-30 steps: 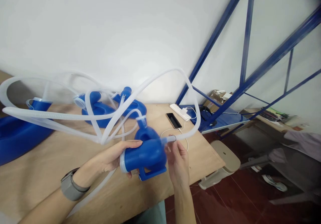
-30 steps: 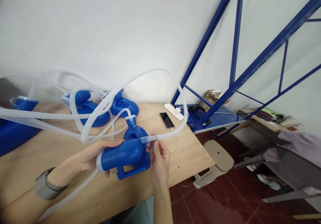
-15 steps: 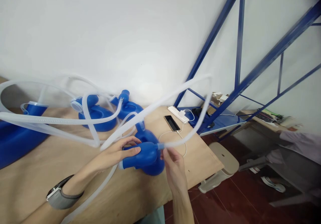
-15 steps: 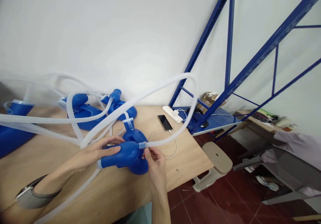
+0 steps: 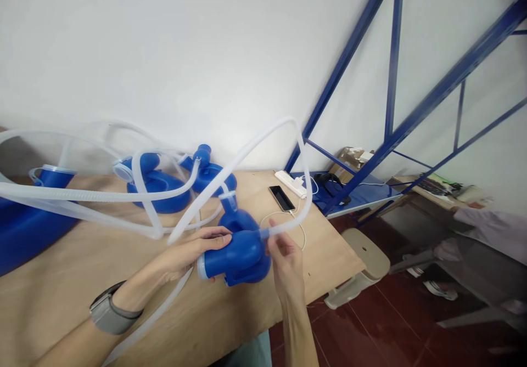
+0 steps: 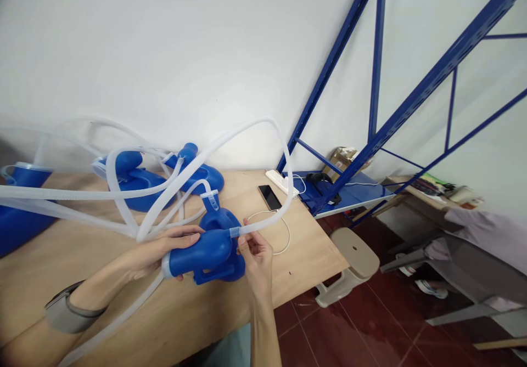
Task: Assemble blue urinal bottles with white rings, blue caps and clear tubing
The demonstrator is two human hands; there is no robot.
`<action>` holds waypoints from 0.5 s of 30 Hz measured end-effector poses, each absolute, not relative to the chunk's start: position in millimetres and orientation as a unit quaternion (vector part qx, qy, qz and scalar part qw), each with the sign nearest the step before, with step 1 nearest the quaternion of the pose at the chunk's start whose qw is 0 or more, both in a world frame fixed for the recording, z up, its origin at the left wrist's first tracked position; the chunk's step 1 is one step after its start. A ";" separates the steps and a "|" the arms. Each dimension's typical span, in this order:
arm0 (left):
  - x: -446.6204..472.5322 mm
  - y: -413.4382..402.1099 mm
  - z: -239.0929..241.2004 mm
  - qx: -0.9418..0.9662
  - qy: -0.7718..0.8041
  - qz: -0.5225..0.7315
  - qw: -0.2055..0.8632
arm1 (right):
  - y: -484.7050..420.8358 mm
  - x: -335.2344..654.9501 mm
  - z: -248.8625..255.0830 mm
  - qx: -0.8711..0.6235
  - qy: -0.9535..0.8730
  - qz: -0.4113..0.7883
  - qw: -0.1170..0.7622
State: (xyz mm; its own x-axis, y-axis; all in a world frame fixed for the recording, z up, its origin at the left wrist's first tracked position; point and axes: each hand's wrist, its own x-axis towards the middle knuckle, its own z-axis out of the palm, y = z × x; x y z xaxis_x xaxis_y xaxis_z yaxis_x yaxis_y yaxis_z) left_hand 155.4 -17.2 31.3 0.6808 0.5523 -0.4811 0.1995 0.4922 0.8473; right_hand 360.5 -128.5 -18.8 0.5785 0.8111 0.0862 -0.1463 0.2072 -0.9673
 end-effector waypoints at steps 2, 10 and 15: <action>155.0 -16.2 31.3 0.467 0.391 0.110 0.785 | -128.5 362.9 -16.3 -0.535 -0.336 0.331 0.700; 155.0 -14.7 25.9 0.402 0.341 0.068 0.847 | -128.2 363.3 -1.1 -0.565 -0.399 0.284 0.664; 161.0 -17.6 32.4 0.333 0.383 0.003 0.862 | -129.7 366.6 -4.0 -0.564 -0.416 0.264 0.663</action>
